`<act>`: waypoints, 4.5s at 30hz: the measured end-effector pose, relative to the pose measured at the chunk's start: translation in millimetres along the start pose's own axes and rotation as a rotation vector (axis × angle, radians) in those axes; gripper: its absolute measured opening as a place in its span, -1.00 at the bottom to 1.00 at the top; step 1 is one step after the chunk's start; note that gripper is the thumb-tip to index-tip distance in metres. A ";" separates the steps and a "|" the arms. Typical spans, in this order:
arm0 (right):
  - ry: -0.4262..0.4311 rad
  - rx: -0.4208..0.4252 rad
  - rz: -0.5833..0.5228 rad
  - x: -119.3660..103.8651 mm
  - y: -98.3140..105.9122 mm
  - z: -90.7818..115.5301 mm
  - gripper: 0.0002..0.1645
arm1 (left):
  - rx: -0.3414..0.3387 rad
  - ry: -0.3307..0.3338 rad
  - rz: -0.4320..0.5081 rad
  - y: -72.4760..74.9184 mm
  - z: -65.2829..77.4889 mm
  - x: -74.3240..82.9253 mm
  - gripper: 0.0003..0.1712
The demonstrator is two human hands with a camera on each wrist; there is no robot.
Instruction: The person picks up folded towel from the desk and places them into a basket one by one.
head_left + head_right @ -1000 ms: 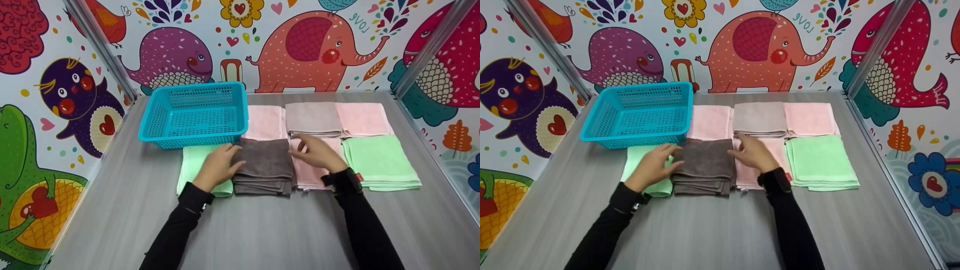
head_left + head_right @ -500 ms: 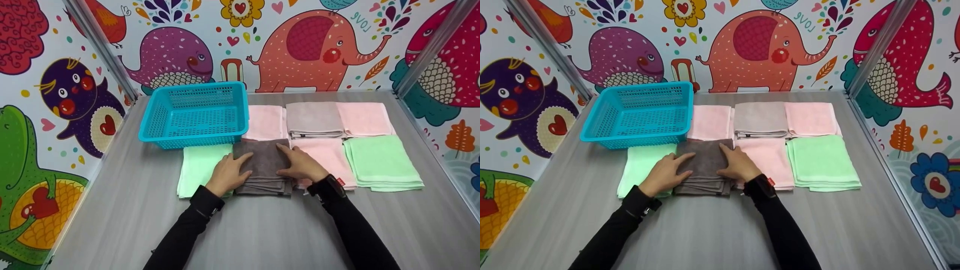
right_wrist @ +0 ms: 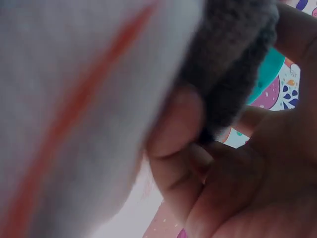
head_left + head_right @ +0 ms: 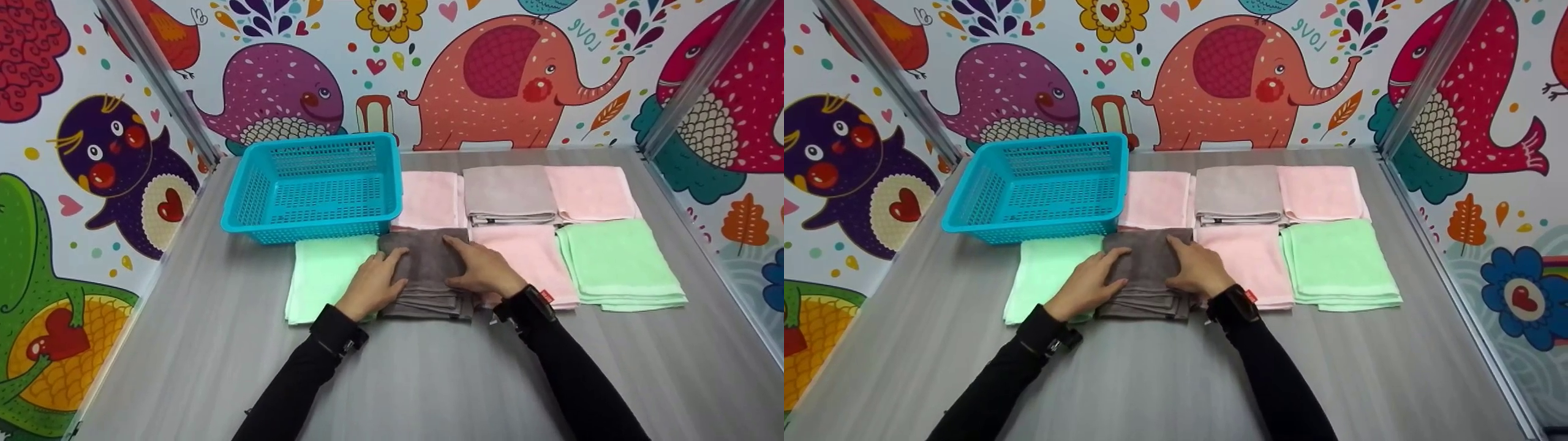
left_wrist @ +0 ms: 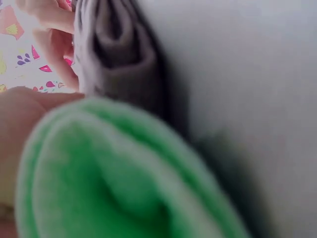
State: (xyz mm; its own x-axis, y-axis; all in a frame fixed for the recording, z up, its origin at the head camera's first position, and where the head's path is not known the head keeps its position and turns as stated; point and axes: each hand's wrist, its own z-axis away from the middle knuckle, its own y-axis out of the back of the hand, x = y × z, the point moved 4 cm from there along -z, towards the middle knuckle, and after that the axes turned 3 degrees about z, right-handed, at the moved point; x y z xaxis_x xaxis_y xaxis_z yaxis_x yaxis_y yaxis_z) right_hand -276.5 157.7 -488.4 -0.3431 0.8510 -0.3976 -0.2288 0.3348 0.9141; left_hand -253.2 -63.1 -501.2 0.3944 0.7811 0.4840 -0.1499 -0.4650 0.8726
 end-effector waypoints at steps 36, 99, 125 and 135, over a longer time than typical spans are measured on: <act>0.125 0.146 -0.077 -26.9 65.3 21.8 0.13 | 0.223 -0.225 0.187 48.2 11.2 39.4 -0.40; -0.037 0.022 0.674 -114.9 9.9 -198.7 -0.58 | -0.299 0.544 -0.038 118.0 -83.6 -118.6 -0.28; 0.076 0.291 0.255 -108.7 37.1 -191.9 -0.70 | 0.003 0.395 -0.034 134.5 -93.3 -124.6 -0.35; 0.084 0.433 -0.132 -82.3 33.4 -140.6 -0.37 | 0.727 -0.079 -0.030 139.5 -5.1 -82.4 -0.82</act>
State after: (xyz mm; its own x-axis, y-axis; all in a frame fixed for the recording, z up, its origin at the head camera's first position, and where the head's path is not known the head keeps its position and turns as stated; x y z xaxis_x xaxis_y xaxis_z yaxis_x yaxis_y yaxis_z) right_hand -384.1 42.0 -436.4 -0.4135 0.7600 -0.5015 0.1199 0.5914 0.7974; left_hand -311.3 -190.2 -419.0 0.4570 0.7785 0.4302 0.4909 -0.6241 0.6079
